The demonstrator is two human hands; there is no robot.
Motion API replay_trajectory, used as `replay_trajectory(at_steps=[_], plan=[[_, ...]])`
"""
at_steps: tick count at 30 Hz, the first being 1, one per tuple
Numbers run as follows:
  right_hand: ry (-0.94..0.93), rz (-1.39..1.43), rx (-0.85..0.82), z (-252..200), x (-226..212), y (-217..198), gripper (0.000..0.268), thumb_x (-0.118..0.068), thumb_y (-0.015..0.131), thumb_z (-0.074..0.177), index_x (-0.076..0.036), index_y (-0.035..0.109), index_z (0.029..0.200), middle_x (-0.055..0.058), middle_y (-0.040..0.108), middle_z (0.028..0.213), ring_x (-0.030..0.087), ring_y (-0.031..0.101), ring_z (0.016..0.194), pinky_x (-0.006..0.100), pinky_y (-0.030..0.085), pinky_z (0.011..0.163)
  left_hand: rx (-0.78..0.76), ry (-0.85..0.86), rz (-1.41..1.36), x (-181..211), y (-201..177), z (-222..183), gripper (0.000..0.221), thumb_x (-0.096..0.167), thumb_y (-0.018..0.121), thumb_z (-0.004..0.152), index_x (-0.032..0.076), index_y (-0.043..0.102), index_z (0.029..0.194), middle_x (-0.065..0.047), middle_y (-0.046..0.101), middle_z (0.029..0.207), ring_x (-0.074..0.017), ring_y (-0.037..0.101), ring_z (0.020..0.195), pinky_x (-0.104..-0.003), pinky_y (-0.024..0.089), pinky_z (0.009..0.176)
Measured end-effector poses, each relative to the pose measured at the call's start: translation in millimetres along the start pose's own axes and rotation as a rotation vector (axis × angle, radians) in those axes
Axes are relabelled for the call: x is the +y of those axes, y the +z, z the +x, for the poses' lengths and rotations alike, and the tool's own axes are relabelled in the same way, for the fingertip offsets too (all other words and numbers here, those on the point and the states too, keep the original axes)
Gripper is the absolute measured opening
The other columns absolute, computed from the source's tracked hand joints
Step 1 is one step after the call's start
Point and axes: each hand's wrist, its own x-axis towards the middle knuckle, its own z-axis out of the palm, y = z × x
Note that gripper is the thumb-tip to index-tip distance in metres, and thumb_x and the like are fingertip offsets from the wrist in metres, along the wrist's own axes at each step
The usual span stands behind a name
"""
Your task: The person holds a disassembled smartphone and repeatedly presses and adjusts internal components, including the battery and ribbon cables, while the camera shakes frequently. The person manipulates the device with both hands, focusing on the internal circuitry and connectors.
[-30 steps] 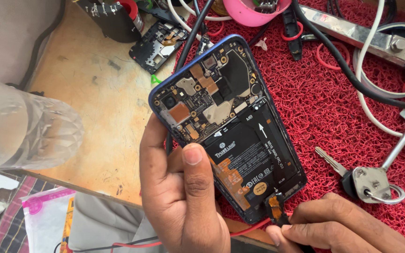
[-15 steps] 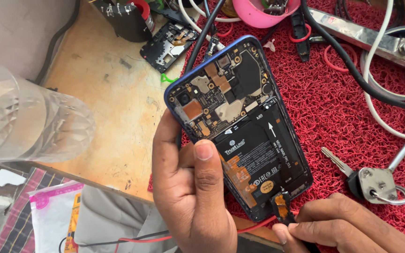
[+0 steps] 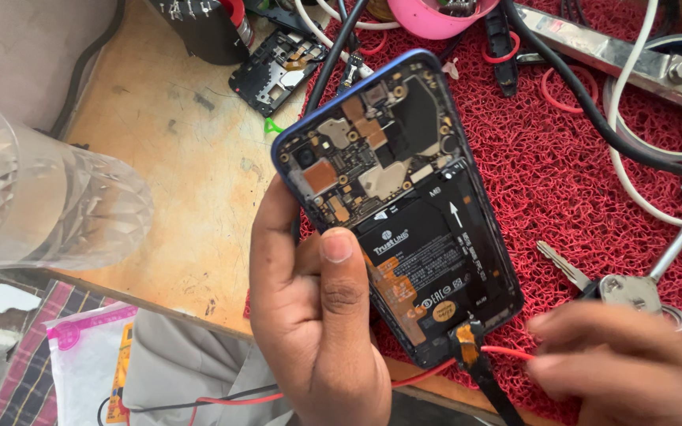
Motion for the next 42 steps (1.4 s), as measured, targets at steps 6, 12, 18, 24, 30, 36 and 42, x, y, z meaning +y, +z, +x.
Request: replay_trajectory(at_steps=[6, 12, 18, 24, 30, 36, 42], plan=[[0.191, 0.314, 0.283, -15.1, 6.3, 23.4, 0.088, -0.01, 0.087, 0.067, 0.002, 0.045, 0.143, 0.021, 0.061, 0.129, 0.027, 0.067, 0.118, 0.04, 0.061, 0.099, -0.055, -0.17, -0.168, 3.1, -4.4, 0.3, 0.051, 0.007, 0.05, 0.107, -0.013, 0.041, 0.153, -0.021, 0.069, 0.123, -0.0157, 0.067, 0.107, -0.029, 0.053, 0.096], [0.263, 0.324, 0.223, 4.5, -24.7, 27.6, 0.105, -0.007, 0.085, 0.07, 0.001, 0.028, 0.157, 0.021, 0.073, 0.115, 0.028, 0.076, 0.11, 0.042, 0.06, 0.093, -0.374, -0.312, -0.059, 11.7, -10.6, 1.4, 0.05, 0.012, 0.049, 0.11, -0.008, 0.044, 0.156, -0.014, 0.069, 0.126, -0.0105, 0.064, 0.108, -0.025, 0.053, 0.096], [0.276, 0.355, 0.351, 10.4, -31.0, 22.9, 0.101, -0.003, 0.079, 0.074, 0.003, 0.021, 0.157, 0.027, 0.068, 0.122, 0.03, 0.073, 0.111, 0.04, 0.06, 0.088, -0.62, -0.233, 0.135, 14.7, -15.8, 5.4, 0.043, 0.012, 0.05, 0.115, -0.006, 0.053, 0.153, -0.01, 0.073, 0.126, -0.0072, 0.064, 0.112, -0.023, 0.054, 0.099], [0.373, 0.316, 0.453, -0.5, -22.2, 24.0, 0.079, -0.001, 0.068, 0.09, 0.007, 0.03, 0.159, 0.023, 0.073, 0.114, 0.026, 0.074, 0.1, 0.035, 0.061, 0.087, -0.639, -0.223, 0.163, 14.0, -13.0, 4.8, 0.043, 0.012, 0.051, 0.113, -0.006, 0.052, 0.152, -0.009, 0.073, 0.125, -0.0072, 0.064, 0.11, -0.023, 0.054, 0.097], [0.244, 0.611, 0.597, -27.4, -7.0, 25.4, 0.036, -0.026, 0.055, 0.117, 0.005, 0.053, 0.135, 0.018, 0.071, 0.089, 0.021, 0.072, 0.077, 0.034, 0.063, 0.075, -0.537, -0.336, -0.049, 10.6, -11.1, 3.1, 0.047, 0.011, 0.049, 0.112, -0.008, 0.046, 0.155, -0.008, 0.072, 0.116, -0.0065, 0.063, 0.099, -0.021, 0.052, 0.088], [0.2, 0.49, 0.631, -42.3, 18.0, 23.6, 0.061, -0.043, 0.04, 0.114, 0.0, 0.05, 0.071, 0.012, 0.05, 0.062, 0.022, 0.049, 0.055, 0.037, 0.045, 0.054, -0.482, -0.315, -0.033, 8.3, -11.5, 3.3, 0.049, 0.011, 0.05, 0.111, -0.009, 0.047, 0.155, -0.007, 0.072, 0.11, -0.004, 0.061, 0.092, -0.019, 0.05, 0.08], [0.144, 0.385, 0.509, -33.2, 8.7, 22.7, 0.071, -0.052, 0.034, 0.112, 0.003, 0.056, 0.073, 0.016, 0.056, 0.067, 0.025, 0.055, 0.059, 0.035, 0.048, 0.057, -0.464, -0.306, 0.025, 10.2, -10.6, 3.9, 0.048, 0.011, 0.05, 0.111, -0.009, 0.047, 0.155, -0.006, 0.073, 0.107, -0.0032, 0.062, 0.091, -0.018, 0.051, 0.08]])
